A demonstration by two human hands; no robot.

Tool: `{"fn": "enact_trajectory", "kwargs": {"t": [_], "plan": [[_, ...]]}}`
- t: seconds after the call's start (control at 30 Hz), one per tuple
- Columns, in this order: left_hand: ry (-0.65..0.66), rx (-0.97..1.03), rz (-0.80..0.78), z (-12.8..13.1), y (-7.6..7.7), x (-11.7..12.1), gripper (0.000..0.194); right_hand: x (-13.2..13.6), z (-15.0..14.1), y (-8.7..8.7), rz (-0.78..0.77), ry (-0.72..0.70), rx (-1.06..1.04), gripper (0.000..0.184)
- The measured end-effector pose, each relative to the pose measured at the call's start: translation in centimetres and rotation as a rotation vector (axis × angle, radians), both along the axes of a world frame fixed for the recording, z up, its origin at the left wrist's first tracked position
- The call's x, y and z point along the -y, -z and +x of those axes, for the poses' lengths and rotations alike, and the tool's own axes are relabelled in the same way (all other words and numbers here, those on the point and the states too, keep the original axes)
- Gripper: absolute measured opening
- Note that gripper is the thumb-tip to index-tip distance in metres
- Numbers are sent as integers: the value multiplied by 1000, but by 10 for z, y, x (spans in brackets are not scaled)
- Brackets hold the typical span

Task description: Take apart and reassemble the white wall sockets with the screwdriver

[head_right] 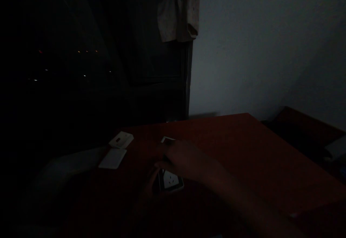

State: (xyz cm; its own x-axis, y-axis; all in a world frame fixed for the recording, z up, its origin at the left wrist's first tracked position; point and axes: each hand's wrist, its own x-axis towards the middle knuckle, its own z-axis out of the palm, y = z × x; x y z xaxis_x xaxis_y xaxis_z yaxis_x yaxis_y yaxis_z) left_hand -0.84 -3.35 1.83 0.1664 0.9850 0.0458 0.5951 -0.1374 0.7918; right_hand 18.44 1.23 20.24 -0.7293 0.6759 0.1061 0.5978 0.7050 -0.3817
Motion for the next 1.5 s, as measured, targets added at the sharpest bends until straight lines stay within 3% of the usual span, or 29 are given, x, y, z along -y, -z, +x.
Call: {"fn": "enact_trajectory", "kwargs": {"t": [0.07, 0.17, 0.37, 0.6, 0.73, 0.97, 1.1, 1.27, 1.5], "plan": [[34, 19, 50, -2, 8, -2, 80, -1, 1, 1, -23, -46, -20, 21], [56, 48, 126, -5, 15, -2, 84, -2, 6, -2, -34, -130, -59, 21], [-27, -118, 106, -7, -9, 7, 50, -3, 19, -4, -110, -230, -140, 31], [1, -346, 10, 0, -35, 4, 25, -1, 45, 5, -122, -88, -287, 45], [64, -451, -33, 8, -45, -4, 16, 3, 65, 14, -141, 30, -379, 42], [154, -534, -41, 13, -68, -10, 15, 13, 92, 51, -206, 192, -471, 30], [193, -462, -22, 10, -66, -16, 19, 16, 101, 71, -215, 241, -503, 30], [264, -384, -6, 7, -57, -24, 31, 18, 108, 83, -230, 293, -521, 30], [380, -411, 14, 6, -73, -29, 23, 23, 116, 97, -212, 389, -545, 26]]}}
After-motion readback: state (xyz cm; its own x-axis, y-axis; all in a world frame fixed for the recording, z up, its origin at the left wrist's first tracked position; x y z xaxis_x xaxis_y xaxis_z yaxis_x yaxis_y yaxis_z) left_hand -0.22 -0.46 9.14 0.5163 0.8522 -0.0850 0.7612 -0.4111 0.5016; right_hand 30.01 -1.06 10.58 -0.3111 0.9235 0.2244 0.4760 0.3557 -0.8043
